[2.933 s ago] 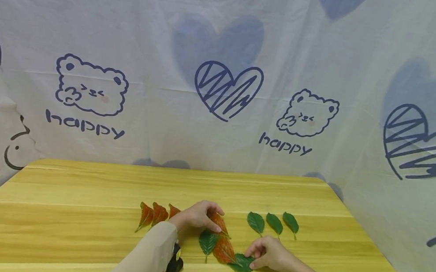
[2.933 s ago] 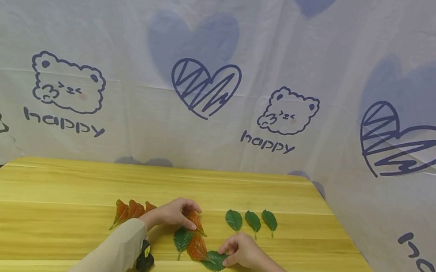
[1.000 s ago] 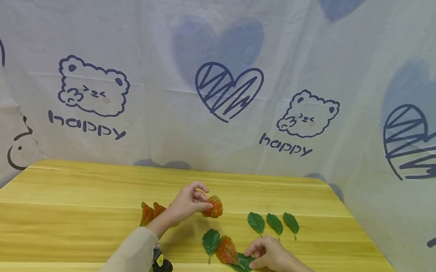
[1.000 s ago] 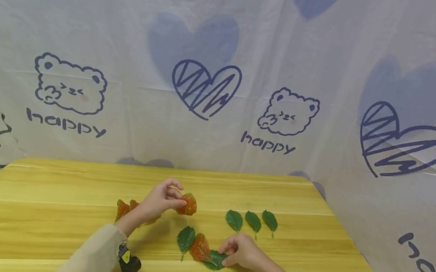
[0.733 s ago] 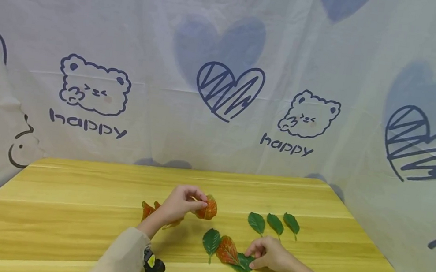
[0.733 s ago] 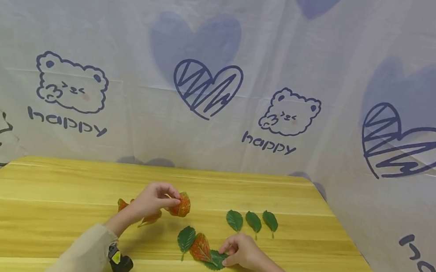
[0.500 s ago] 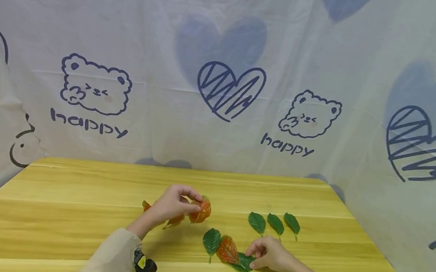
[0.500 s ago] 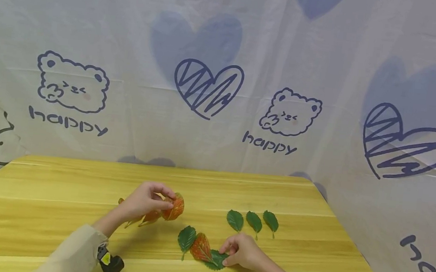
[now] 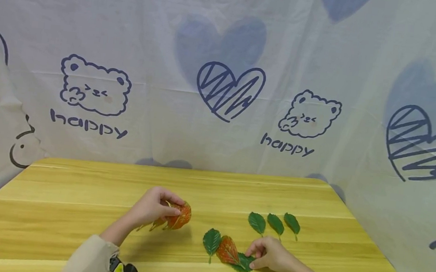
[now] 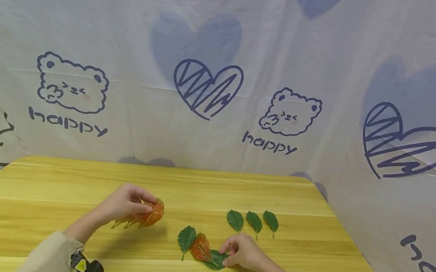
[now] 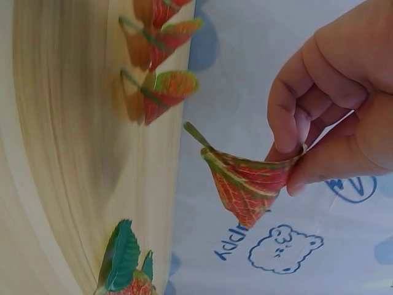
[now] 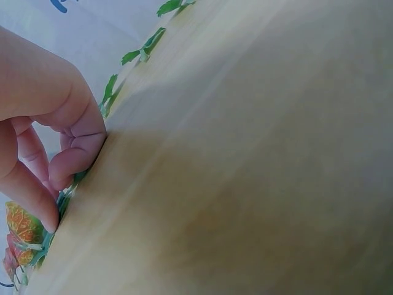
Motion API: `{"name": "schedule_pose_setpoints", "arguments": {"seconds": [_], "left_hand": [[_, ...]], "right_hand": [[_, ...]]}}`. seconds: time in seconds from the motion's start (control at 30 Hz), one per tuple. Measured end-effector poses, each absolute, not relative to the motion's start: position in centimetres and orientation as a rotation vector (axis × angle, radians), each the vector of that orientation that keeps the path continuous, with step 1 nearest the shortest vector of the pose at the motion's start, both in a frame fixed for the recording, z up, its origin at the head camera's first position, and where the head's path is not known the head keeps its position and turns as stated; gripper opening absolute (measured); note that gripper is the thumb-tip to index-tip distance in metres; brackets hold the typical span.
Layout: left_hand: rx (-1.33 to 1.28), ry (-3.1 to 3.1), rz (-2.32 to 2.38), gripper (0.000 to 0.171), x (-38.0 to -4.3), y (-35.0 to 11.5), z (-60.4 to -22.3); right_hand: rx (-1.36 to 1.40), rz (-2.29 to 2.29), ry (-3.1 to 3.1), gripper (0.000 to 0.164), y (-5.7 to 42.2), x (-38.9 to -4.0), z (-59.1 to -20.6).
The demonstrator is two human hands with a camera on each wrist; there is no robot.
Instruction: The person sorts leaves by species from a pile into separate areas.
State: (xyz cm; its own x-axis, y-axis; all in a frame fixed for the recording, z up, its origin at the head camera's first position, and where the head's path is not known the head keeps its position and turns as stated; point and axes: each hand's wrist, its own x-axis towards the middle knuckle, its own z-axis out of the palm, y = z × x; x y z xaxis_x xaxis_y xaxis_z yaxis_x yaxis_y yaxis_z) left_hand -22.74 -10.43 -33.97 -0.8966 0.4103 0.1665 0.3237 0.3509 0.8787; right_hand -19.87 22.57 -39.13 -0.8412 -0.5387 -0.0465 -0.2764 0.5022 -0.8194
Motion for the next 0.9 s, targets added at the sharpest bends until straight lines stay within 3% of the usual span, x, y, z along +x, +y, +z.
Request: {"name": "schedule_pose_setpoints", "arguments": {"seconds": [0.9], "left_hand": [[0.44, 2.391, 1.472, 0.025, -21.6, -18.4, -35.1]], "right_hand": [[-0.671, -1.252, 2.455, 0.015, 22.5, -19.9, -39.0]]}}
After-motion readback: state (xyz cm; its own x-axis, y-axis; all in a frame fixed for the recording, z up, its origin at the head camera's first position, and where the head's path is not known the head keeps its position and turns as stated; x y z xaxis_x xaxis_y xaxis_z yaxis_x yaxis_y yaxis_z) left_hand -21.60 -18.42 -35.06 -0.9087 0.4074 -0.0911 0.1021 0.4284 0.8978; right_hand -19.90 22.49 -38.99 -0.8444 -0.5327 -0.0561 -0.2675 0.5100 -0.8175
